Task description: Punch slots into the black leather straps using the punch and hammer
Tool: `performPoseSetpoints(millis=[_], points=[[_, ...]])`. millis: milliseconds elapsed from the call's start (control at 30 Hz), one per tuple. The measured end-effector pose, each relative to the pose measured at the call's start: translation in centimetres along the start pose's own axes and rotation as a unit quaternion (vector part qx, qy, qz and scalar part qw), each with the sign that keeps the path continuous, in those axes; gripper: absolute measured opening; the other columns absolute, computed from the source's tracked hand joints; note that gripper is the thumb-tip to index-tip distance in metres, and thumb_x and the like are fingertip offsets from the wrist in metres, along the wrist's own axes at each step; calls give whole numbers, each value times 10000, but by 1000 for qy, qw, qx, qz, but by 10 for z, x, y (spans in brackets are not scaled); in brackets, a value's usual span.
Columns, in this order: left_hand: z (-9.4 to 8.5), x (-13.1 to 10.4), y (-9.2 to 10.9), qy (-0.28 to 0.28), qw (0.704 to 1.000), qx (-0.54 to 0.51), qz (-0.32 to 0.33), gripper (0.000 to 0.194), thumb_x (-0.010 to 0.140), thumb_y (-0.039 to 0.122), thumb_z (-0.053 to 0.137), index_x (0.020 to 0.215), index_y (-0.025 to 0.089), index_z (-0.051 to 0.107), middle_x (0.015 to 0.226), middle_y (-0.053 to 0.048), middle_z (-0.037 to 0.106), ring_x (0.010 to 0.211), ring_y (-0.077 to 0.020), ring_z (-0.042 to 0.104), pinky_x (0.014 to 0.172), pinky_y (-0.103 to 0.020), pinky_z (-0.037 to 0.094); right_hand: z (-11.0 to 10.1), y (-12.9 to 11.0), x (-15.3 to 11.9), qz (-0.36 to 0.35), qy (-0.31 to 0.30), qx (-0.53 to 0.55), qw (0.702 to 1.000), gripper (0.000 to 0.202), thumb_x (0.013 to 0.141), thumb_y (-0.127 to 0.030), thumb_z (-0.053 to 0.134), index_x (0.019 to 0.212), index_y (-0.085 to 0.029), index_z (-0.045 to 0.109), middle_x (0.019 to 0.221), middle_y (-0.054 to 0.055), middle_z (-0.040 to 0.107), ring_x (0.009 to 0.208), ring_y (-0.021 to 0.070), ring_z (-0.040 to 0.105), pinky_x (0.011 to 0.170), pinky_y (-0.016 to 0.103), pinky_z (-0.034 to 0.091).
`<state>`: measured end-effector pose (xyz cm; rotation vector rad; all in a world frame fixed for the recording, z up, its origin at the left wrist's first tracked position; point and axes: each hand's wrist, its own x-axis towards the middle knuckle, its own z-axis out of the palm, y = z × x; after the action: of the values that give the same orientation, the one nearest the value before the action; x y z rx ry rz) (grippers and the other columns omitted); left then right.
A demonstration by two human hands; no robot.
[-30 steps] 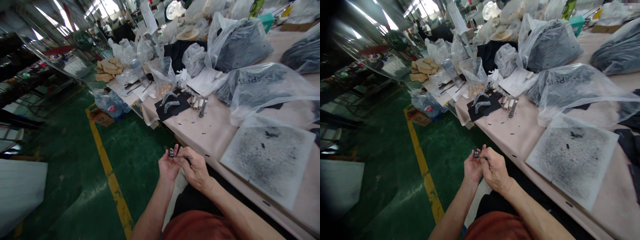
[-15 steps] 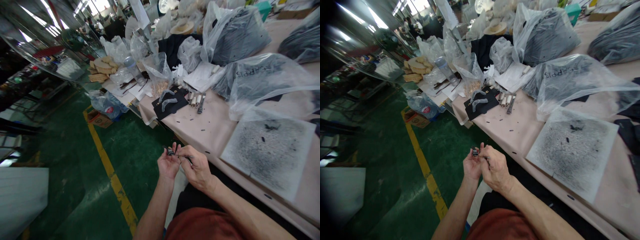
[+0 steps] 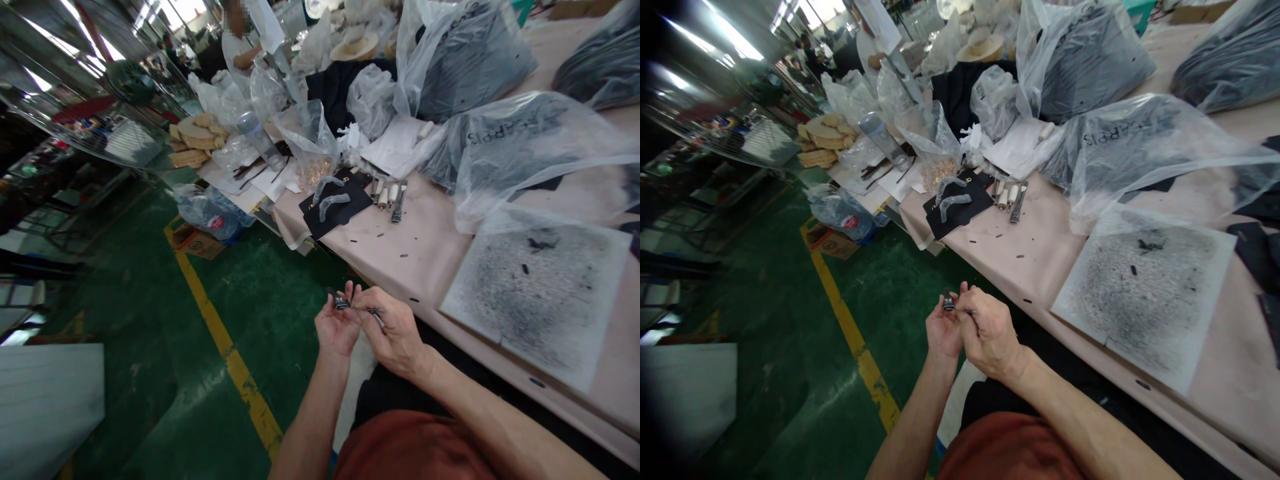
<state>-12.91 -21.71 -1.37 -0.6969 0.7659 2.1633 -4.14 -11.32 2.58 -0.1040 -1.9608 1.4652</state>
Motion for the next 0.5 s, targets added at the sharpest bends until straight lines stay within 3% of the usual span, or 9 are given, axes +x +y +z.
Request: performPoseSetpoints(millis=[300, 500], points=[[2, 0, -2, -10, 1000, -4, -8, 354, 945, 215, 426, 750, 112, 704, 975, -137, 745, 1107, -242, 653, 1006, -377, 494, -4, 1, 4, 1, 14, 26, 1000, 166, 915, -120, 440, 916, -209, 581, 828, 35, 610, 773, 160, 600, 728, 306, 490], [-1, 3, -2, -4, 1000, -18, -18, 322, 927, 204, 455, 753, 98, 705, 976, -151, 740, 1085, -240, 662, 998, -372, 500, -6, 5, 5, 23, -20, 21, 999, 142, 918, -128, 445, 895, -199, 565, 823, 33, 582, 738, 149, 566, 708, 299, 459]])
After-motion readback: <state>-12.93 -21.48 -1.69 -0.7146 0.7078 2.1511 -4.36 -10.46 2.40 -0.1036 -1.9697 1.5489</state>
